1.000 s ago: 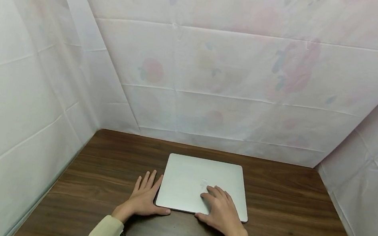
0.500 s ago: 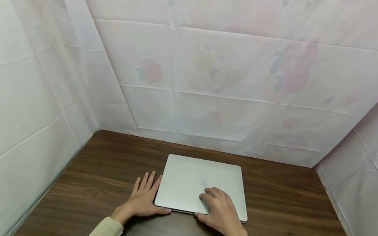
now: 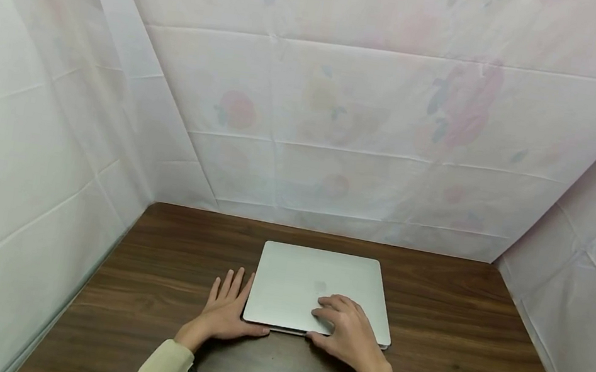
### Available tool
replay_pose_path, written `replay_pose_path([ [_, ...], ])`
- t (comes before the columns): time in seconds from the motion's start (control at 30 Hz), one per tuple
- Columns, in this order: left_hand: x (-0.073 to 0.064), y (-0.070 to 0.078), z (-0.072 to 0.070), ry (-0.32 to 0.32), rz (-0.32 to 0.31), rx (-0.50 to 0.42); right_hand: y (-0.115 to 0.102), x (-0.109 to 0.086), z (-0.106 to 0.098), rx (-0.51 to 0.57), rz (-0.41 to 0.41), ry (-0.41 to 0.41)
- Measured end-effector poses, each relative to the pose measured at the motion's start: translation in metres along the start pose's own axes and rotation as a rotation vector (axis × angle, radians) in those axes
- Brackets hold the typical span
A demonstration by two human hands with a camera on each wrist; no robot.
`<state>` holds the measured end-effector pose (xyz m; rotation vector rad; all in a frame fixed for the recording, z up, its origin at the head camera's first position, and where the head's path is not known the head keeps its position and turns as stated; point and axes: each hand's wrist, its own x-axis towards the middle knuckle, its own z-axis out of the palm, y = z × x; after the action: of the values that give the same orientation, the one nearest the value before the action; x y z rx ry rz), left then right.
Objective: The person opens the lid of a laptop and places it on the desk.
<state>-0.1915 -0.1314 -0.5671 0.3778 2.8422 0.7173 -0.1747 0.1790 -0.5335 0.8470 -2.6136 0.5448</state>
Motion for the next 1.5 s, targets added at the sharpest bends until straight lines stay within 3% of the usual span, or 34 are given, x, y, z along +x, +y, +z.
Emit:
replay_pose_path([
  [0.23, 0.001, -0.003, 0.0, -0.018, -0.015, 0.005, 0.002, -0.001, 0.003, 0.09, -0.077, 0.095],
  [0.53, 0.0, -0.002, -0.001, -0.024, -0.015, -0.005, 0.005, 0.0, 0.003, 0.13, -0.146, 0.152],
  [0.9, -0.001, 0.0, -0.004, -0.052, -0.012, -0.026, 0.004, 0.003, -0.001, 0.174, -0.172, 0.167],
  [1.5, 0.0, -0.002, -0.002, -0.033, -0.024, -0.035, 0.003, 0.011, -0.011, 0.201, -0.185, 0.174],
])
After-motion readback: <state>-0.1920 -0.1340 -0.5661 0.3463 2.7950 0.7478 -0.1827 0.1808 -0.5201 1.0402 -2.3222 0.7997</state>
